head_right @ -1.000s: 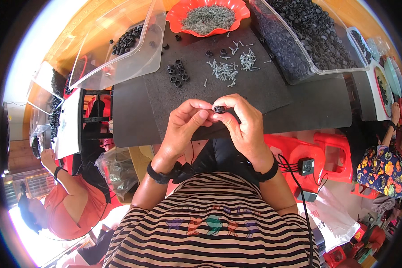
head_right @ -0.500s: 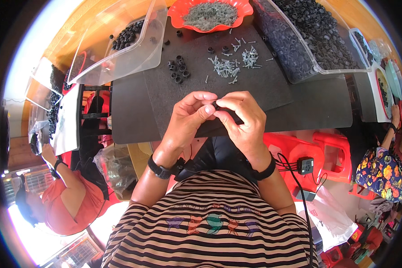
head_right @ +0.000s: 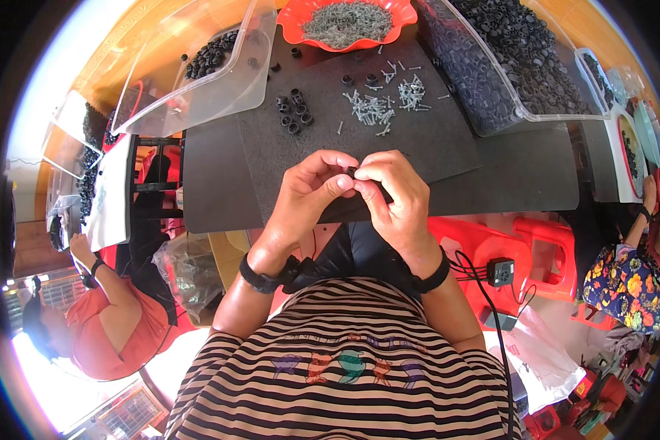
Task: Assembling and sorting small plastic and metal components at a workshop table.
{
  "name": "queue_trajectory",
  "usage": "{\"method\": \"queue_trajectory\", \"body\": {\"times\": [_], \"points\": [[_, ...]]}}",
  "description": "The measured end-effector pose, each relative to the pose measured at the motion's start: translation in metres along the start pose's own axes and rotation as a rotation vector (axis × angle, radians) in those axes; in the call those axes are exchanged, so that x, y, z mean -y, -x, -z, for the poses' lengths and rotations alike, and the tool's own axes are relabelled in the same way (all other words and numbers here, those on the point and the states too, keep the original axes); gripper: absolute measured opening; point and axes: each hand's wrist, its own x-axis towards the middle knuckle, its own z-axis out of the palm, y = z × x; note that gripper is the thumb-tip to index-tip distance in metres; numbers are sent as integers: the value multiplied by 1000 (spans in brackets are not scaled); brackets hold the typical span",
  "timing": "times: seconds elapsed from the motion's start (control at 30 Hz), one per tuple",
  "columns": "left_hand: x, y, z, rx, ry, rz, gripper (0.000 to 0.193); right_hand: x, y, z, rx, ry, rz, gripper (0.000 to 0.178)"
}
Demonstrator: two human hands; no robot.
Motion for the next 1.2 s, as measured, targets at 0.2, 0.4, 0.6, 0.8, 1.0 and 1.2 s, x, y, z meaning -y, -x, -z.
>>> {"method": "queue_trajectory", "body": {"times": [0.2,0.4,0.6,0.8,1.0,1.2], "points": [[-7,1,7,-19,166,82,23,6,-1,1,81,-56,-53,8],[-13,-5,6,8,95,57,21,6,-11,0,-12,-237,-223,16],[-8,-11,22,131,102,28,17,-5,-15,5,218,-203,-79,24],[-1,-6,19,67,91,27,16,-5,-13,2,185,-114,-98,29],[1,-4,17,35,59,-70,17,-11,-14,1,171,-50,-42,33],[-1,-3,21,64,37,27,15,-13,-9,1,194,-108,-80,33]]}}
